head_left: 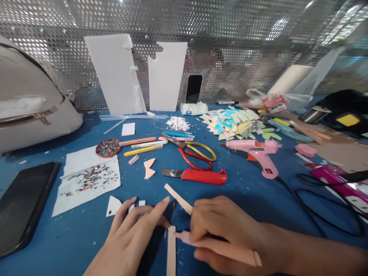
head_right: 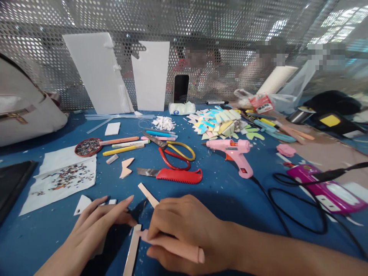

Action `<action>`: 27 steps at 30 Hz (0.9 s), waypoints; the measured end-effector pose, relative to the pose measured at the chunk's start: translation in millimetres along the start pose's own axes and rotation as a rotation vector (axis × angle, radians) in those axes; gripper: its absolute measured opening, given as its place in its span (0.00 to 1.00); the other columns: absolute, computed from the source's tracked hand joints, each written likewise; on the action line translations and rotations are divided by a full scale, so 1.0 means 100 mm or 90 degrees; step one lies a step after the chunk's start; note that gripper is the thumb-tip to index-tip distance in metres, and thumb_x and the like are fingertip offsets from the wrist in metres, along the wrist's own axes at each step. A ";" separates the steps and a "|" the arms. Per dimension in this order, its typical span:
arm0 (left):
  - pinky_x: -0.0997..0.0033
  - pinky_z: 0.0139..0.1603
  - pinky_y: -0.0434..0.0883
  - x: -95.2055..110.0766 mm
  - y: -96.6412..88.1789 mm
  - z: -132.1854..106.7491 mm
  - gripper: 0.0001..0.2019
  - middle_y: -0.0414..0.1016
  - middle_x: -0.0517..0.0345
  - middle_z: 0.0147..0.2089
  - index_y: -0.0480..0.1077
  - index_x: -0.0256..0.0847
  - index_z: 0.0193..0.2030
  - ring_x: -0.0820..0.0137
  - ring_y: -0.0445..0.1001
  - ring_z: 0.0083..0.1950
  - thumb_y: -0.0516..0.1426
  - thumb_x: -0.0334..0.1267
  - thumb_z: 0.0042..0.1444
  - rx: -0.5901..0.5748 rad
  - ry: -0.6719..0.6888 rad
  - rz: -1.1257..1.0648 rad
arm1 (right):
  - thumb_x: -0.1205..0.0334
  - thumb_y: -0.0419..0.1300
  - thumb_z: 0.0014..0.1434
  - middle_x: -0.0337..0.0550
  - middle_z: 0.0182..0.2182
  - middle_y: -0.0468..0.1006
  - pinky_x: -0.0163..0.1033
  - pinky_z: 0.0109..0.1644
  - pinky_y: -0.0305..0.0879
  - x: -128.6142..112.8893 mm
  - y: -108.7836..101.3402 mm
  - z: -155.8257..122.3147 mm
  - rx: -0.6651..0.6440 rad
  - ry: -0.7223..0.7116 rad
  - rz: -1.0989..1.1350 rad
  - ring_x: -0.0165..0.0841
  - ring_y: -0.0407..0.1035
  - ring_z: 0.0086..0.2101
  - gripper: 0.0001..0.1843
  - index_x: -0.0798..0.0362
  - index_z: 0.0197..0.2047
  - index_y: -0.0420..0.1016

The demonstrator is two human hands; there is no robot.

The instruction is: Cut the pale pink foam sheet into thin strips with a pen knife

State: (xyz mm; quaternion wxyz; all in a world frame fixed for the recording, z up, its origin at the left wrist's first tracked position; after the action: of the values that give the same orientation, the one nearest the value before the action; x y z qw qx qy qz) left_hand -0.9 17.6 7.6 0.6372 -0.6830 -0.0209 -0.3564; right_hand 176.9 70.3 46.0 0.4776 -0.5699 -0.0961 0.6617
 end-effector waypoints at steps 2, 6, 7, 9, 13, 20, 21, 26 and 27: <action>0.58 0.78 0.44 0.00 0.01 0.00 0.34 0.75 0.63 0.61 0.32 0.54 0.79 0.66 0.68 0.68 0.48 0.47 0.73 0.008 0.006 -0.003 | 0.54 0.49 0.77 0.39 0.31 0.79 0.37 0.37 0.62 -0.06 0.07 -0.02 -0.009 -0.052 -0.025 0.31 0.71 0.31 0.15 0.52 0.42 0.69; 0.52 0.77 0.50 -0.03 0.04 0.01 0.29 0.76 0.59 0.60 0.34 0.53 0.79 0.64 0.70 0.66 0.40 0.47 0.76 0.033 0.014 0.008 | 0.58 0.51 0.75 0.37 0.29 0.78 0.37 0.32 0.58 -0.07 0.16 -0.05 -0.036 -0.094 -0.054 0.31 0.70 0.30 0.11 0.51 0.40 0.69; 0.50 0.76 0.53 -0.04 0.05 0.01 0.29 0.76 0.59 0.59 0.33 0.53 0.79 0.63 0.71 0.66 0.40 0.45 0.76 0.037 0.017 0.016 | 0.58 0.53 0.75 0.36 0.29 0.78 0.37 0.32 0.58 -0.05 0.16 -0.05 -0.038 -0.091 -0.048 0.30 0.69 0.29 0.10 0.50 0.39 0.68; 0.47 0.74 0.57 -0.06 0.06 0.01 0.30 0.78 0.60 0.57 0.29 0.56 0.79 0.63 0.72 0.65 0.39 0.39 0.76 0.040 0.019 0.030 | 0.57 0.53 0.74 0.36 0.30 0.78 0.37 0.33 0.59 -0.02 0.12 -0.04 -0.035 -0.074 -0.041 0.30 0.69 0.29 0.11 0.50 0.39 0.67; 0.44 0.74 0.58 -0.06 0.05 0.00 0.29 0.77 0.60 0.58 0.27 0.57 0.79 0.62 0.71 0.66 0.36 0.40 0.75 0.030 0.012 0.041 | 0.59 0.55 0.73 0.36 0.31 0.77 0.35 0.35 0.60 0.05 0.01 0.00 -0.023 -0.027 -0.040 0.30 0.69 0.31 0.08 0.51 0.40 0.67; 0.43 0.75 0.56 0.02 -0.02 -0.01 0.40 0.75 0.56 0.62 0.34 0.54 0.78 0.55 0.66 0.71 0.53 0.45 0.66 0.016 -0.014 0.014 | 0.68 0.59 0.64 0.37 0.29 0.77 0.33 0.32 0.59 0.12 -0.13 0.01 0.054 0.018 -0.011 0.29 0.67 0.27 0.02 0.52 0.38 0.70; 0.42 0.75 0.55 0.04 -0.02 -0.01 0.43 0.75 0.56 0.63 0.34 0.54 0.78 0.55 0.66 0.70 0.56 0.44 0.63 0.014 -0.018 0.008 | 0.68 0.59 0.64 0.38 0.28 0.77 0.33 0.31 0.60 0.14 -0.15 0.02 0.071 0.032 -0.004 0.28 0.67 0.26 0.03 0.52 0.38 0.70; 0.41 0.75 0.51 0.11 -0.06 0.01 0.49 0.74 0.54 0.65 0.35 0.53 0.76 0.56 0.70 0.66 0.60 0.44 0.53 0.020 -0.002 -0.023 | 0.67 0.60 0.65 0.37 0.26 0.75 0.31 0.28 0.60 0.19 -0.29 0.03 0.192 0.066 0.010 0.27 0.66 0.24 0.06 0.53 0.34 0.72; 0.41 0.75 0.51 0.11 -0.07 0.01 0.48 0.74 0.55 0.65 0.35 0.53 0.76 0.56 0.70 0.67 0.59 0.45 0.54 0.031 -0.003 -0.022 | 0.66 0.60 0.66 0.38 0.26 0.74 0.31 0.27 0.60 0.21 -0.31 0.02 0.213 0.076 0.017 0.27 0.66 0.24 0.06 0.53 0.34 0.72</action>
State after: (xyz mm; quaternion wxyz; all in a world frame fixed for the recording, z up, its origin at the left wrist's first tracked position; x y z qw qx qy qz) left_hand 4.3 15.5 19.0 0.6473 -0.6679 -0.0429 -0.3648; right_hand 193.6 103.0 53.9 0.5619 -0.5219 0.0509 0.6398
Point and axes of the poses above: each hand's wrist, its own z-axis towards the middle knuckle, its own y-axis out of the palm, x = y × z, the point moved 6 cm from there along z, towards the middle knuckle
